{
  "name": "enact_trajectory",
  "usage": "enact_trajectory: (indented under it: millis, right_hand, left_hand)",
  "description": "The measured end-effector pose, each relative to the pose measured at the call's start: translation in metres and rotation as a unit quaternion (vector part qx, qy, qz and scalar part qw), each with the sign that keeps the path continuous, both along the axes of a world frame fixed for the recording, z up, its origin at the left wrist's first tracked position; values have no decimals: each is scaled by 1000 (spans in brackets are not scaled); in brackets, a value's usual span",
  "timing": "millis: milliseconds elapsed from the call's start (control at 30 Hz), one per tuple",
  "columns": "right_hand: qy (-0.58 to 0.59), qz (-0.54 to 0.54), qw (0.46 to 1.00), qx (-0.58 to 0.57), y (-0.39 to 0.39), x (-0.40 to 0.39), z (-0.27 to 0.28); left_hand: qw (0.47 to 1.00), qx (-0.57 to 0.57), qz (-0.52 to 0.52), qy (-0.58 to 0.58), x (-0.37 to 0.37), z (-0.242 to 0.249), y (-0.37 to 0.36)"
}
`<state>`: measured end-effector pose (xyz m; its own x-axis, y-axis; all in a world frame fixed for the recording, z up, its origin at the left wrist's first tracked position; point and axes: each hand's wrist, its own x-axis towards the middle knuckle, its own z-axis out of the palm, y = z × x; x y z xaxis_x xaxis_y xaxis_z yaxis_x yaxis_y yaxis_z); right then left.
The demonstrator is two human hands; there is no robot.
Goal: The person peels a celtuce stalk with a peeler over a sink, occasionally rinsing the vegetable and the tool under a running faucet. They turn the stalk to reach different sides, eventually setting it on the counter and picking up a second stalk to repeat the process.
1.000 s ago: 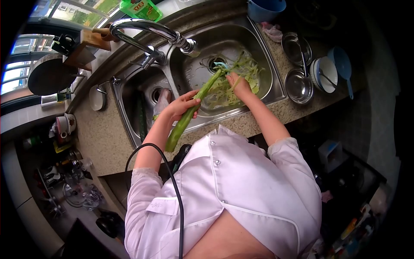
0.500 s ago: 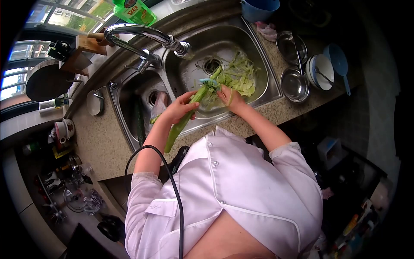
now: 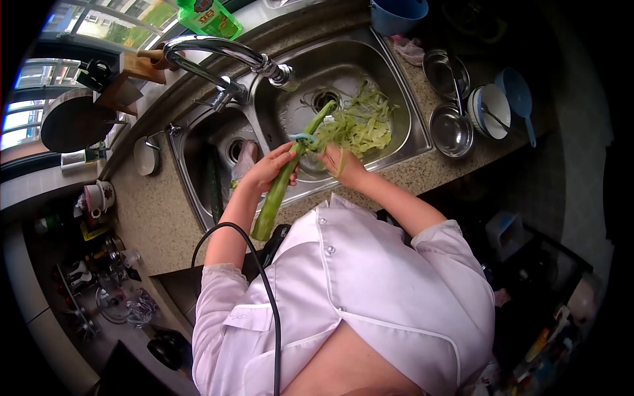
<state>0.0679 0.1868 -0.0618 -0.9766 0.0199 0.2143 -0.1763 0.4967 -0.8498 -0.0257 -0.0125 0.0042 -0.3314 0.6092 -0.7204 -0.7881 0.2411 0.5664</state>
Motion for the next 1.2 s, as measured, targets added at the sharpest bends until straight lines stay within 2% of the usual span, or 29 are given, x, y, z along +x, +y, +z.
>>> enact_trajectory:
  millis: [33, 100, 167, 267, 333, 367, 400, 433, 467, 533, 567, 667, 700, 767, 800, 867, 900, 967, 1000, 1067, 1100, 1167, 1200]
  right_hand:
    - [0, 0, 1000, 0, 3, -3, -2]
    - [-135, -63, 989, -4, 22, -17, -16]
    - [-134, -141, 980, 32, 51, -33, -49]
    - [-139, -148, 977, 68, 80, -38, -94]
    - [-171, -184, 965, -73, 76, -35, -86]
    - [-170, -184, 965, -71, 75, -31, -82]
    - [-281, -157, 889, -327, 69, -28, -46]
    - [-368, -118, 736, -556, 62, -29, -21]
    - [-368, -119, 735, -556, 57, -34, -14]
    - [-284, -83, 608, -737, 50, -43, -9]
    - [-281, -86, 598, -745, 52, -49, -13]
    - [-272, -128, 597, -744, 46, -59, -18]
    - [-273, -126, 597, -744, 43, -60, -15]
    - [-276, -145, 661, -683, 37, -61, -10]
    - [-278, -143, 661, -682, 34, -62, -7]
    - [-262, -136, 684, -667, 31, -63, -3]
    - [-263, -136, 684, -666, 31, -63, -3]
    - [-245, -167, 758, -581, 32, -62, -2]
    - [-246, -166, 758, -581, 34, -59, -3]
    - [-271, -257, 825, -424, 36, -49, -9]
    - [-272, -256, 826, -423, 33, -45, -18]
    - [-159, -180, 953, -183, 24, -33, -38]
    - [-160, -181, 953, -183, 18, -25, -36]
  left_hand:
    - [1000, 10, 4, -11, 1, 0, 0]
    - [1000, 18, 2, -19, 2, -4, -4]
    - [999, 25, 1, -26, 4, -2, -8]
    - [999, 35, -38, -7, 6, 6, -7]
    - [998, 52, -25, -35, 8, 4, -6]
    - [998, 54, -25, -34, 8, 2, -4]
    - [997, 61, -38, -28, 7, 0, -3]
    - [996, 68, -52, -22, 7, -2, -1]
    - [996, 68, -53, -23, 7, -1, 2]
    - [997, 33, -57, -37, 8, 3, 7]
    - [997, 33, -57, -38, 9, -1, 9]
    - [998, 13, -49, -31, 9, -9, 13]
    - [997, -7, -79, -7, 8, -10, 16]
    - [989, -3, -137, 62, 5, -15, 21]
    - [989, -3, -134, 61, 5, -16, 25]
    - [990, 16, -53, 126, 4, -18, 34]
    - [990, 22, -48, 128, 4, -23, 36]
    - [991, 23, -33, 131, 5, -30, 38]
    - [991, 23, -20, 133, 5, -32, 38]
    - [991, 19, -15, 132, 1, -34, 36]
    - [991, 14, -12, 130, -1, -35, 35]
    - [992, 10, 7, 125, -4, -40, 35]
    - [992, 6, 25, 120, -5, -42, 35]
